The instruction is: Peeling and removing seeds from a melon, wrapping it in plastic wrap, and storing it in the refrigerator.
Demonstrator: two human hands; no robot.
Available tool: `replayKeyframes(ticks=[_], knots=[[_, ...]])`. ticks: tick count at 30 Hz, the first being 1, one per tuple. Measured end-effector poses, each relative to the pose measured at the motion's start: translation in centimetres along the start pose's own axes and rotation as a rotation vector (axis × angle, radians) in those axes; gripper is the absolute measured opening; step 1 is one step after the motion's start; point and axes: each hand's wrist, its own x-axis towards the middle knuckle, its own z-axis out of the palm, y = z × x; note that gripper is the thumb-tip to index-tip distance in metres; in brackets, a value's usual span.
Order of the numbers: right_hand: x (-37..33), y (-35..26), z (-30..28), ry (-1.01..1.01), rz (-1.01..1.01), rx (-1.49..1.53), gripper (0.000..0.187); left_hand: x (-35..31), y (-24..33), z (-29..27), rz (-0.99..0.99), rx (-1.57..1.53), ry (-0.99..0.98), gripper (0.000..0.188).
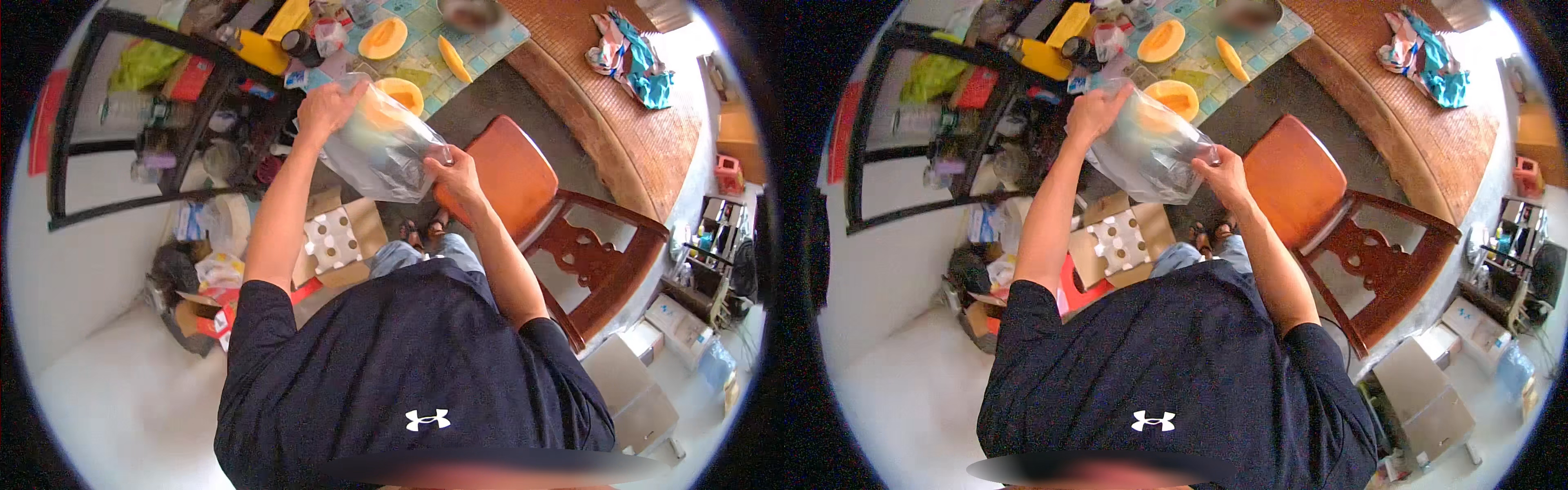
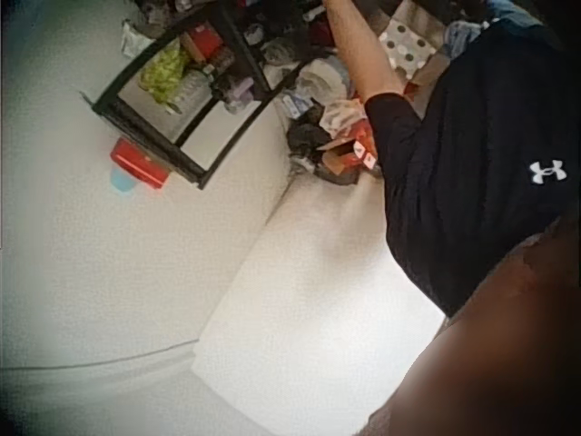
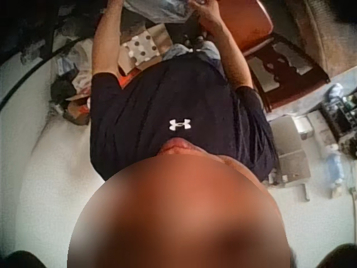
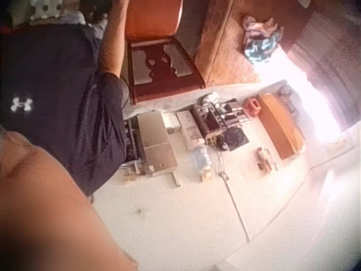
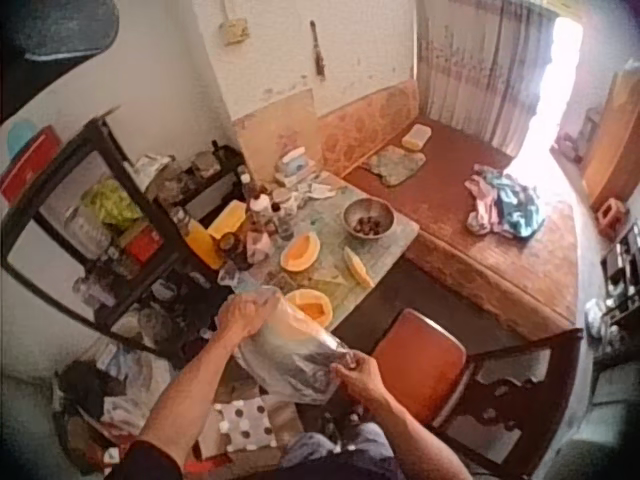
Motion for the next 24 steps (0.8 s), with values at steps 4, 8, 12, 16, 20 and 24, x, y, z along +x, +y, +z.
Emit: replayKeyframes(ticks=[4,8,12,16,20,24], knots=[[3.7,2.3,0.8,0.052,0.080,0.141,0.019,5.0,0.8,1.1,0.050,0.141,-0.010,0.073],[6.2,4.1,2.0,0.139,0.246,0.306,0.015,10.2,0.7,3.9,0.085,0.143,-0.090,0.073],[8.8,6.1,4.0,0.245,0.308,0.383,0.016,14.0,0.3,6.8,0.174,0.158,-0.107,0.074],[10.5,7.7,5.4,0.213,0.356,0.434,0.034,16.8,-0.7,9.3,0.213,0.098,-0.099,0.073],[11.5,7.7,7.7,0.215,0.339,0.566,0.040,19.2,-1.6,10.3,0.224,0.135,-0.102,0.073],[12.8,8.9,8.9,0.242,0.245,0.611,0.043,20.1,-1.0,10.3,0.207,0.125,-0.182,0.072]])
